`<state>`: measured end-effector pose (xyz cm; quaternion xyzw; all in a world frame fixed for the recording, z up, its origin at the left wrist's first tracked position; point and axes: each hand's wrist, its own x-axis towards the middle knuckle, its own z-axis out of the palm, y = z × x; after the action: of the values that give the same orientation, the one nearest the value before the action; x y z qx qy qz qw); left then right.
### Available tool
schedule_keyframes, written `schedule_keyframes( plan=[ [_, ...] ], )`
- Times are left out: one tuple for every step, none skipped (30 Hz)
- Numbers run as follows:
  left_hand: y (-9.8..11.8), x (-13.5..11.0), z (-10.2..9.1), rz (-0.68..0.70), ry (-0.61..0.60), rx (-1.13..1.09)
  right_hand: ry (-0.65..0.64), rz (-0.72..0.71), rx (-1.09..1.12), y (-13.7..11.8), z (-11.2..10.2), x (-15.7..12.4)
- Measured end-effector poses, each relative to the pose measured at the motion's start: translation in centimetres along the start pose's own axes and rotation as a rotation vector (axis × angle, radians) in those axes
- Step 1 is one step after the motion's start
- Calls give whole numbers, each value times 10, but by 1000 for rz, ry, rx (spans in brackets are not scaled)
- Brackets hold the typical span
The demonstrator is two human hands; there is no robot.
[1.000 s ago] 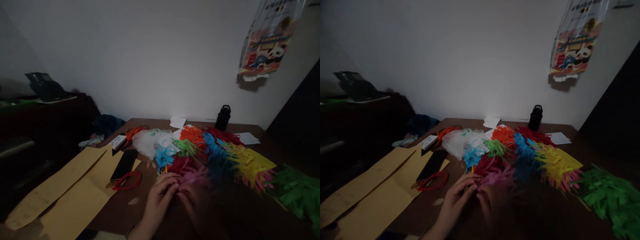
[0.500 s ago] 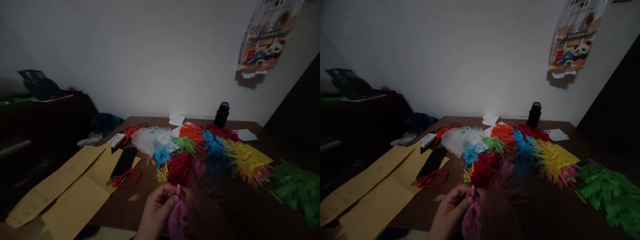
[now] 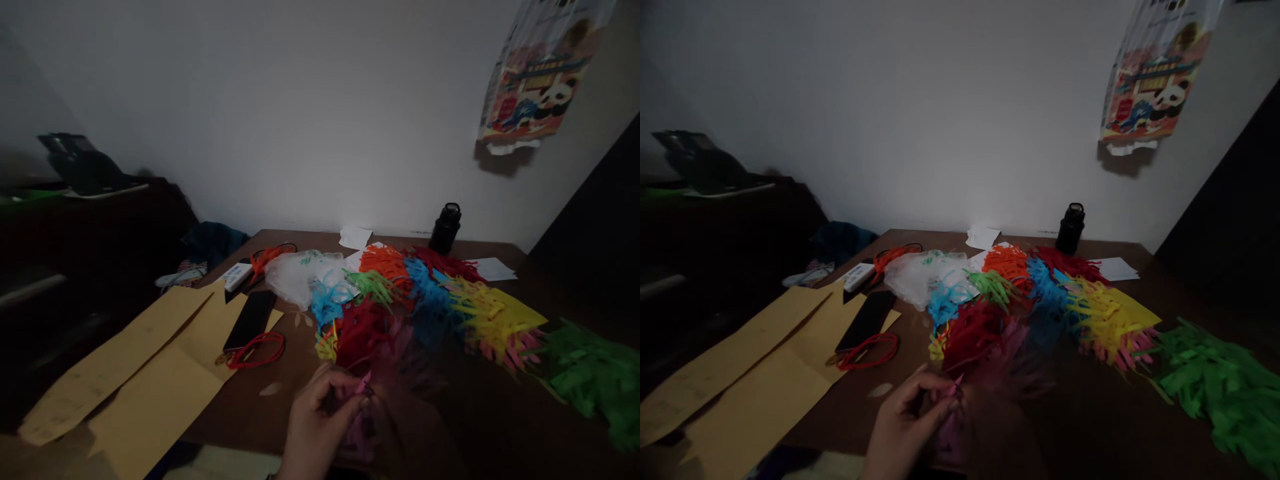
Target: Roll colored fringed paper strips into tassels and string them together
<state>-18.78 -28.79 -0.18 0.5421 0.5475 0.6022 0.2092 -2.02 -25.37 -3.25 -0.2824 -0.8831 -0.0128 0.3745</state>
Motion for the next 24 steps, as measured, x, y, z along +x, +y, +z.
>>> schedule_keyframes(
  plan=[
    [-1,0,0,-3,2,8,8,-1,-4,1,2,-3],
    [-2,-1,-1,-4,4,15,15,-2,-7,1,4,-5],
    [-3,-1,-1,-5,6,23,21,-3,-9,2,5,-7],
    [-4,-2,-1,-4,10,33,27,-4,-9,3,6,-9],
    [-4,-2,-2,1,12,46,30,-7,-8,4,7,-10],
    [-5,-3,-2,8,12,60,32,-7,-5,5,7,-10],
    [-5,-4,-2,15,10,77,33,-6,0,6,7,-11],
    [-6,-5,-2,24,9,93,32,-3,5,7,7,-11],
    [-6,-5,-2,35,10,110,31,2,12,8,7,-11],
    [-7,-6,-2,48,13,126,29,8,20,8,7,-11],
    [-7,-6,-2,61,16,144,25,16,29,9,7,-11],
    [-7,-6,-2,80,20,162,21,24,40,8,8,-11],
    [-7,-6,-2,104,20,181,15,33,53,8,8,-10],
    [-7,-6,-2,132,14,199,7,46,67,7,9,-9],
    [-7,-7,-2,171,6,218,-4,62,83,5,9,-8],
    [-7,-7,-3,219,-2,235,-16,83,102,4,9,-6],
    [-8,-7,-4,277,-9,252,-29,109,122,3,9,-4],
    [-8,-8,-4,335,-15,270,-44,136,146,1,9,-2],
    [-10,-9,-5,384,-22,288,-60,163,172,1,8,0],
    [-11,-10,-6,423,-31,306,-77,186,200,0,7,2],
    [-13,-12,-6,447,-46,322,-91,205,228,0,6,3],
    [-16,-14,-6,457,-63,332,-104,220,254,0,4,4],
    [-18,-16,-5,457,-75,333,-113,231,278,0,3,4],
    [-20,-18,-4,448,-89,330,-119,240,298,0,2,4]
  ],
)
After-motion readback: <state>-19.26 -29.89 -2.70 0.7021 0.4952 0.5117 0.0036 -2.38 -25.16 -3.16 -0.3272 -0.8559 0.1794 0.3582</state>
